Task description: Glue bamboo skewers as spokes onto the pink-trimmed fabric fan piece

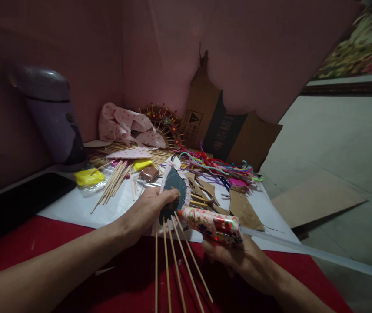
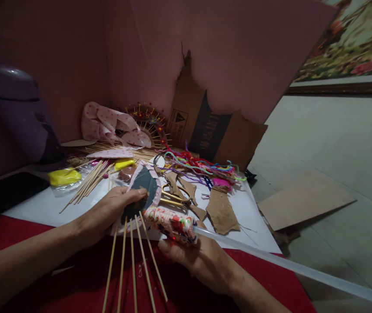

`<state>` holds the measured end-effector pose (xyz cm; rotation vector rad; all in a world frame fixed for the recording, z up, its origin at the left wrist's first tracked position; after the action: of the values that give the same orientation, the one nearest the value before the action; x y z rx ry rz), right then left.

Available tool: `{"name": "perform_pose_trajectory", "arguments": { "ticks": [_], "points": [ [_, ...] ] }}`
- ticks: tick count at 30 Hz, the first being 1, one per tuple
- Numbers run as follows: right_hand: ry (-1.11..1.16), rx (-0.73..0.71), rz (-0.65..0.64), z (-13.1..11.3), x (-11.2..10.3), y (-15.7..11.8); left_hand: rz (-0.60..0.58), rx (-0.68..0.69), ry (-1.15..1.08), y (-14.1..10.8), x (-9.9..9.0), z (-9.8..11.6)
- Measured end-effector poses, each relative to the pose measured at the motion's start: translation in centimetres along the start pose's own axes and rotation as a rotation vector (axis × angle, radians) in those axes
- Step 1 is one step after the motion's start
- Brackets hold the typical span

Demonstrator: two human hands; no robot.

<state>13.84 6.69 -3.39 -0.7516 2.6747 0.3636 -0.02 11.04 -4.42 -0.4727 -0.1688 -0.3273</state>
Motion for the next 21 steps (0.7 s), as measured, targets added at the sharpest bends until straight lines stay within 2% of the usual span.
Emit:
{"name": "perform_pose_trajectory", "arguments": {
  "ticks": [6, 14, 21],
  "points": [
    [0.003, 0.004, 0.018, 0.1, -0.1, 0.0, 0.009, 0.003, 0.006, 0.0, 0.1, 0.1],
    [-0.004, 0.09, 0.043, 1.2, -0.4, -0.4, 0.017, 0.024, -0.016, -0.4, 0.1, 0.5],
    [-0.025, 0.072, 0.064, 1.0, -0.7, -0.3, 0.015, 0.023, 0.002, -0.4, 0.2, 0.6]
  ]
}}
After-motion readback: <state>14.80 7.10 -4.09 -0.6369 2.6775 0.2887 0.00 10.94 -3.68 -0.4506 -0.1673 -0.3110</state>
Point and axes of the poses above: each hand's wrist, its own y-axis towards the middle knuckle, its own x-axis out of the palm, z = x × y, the point moved 9 cm from there along y, towards the middle knuckle, and after that the axes turned 14 degrees about -x, right-handed, at the moved point
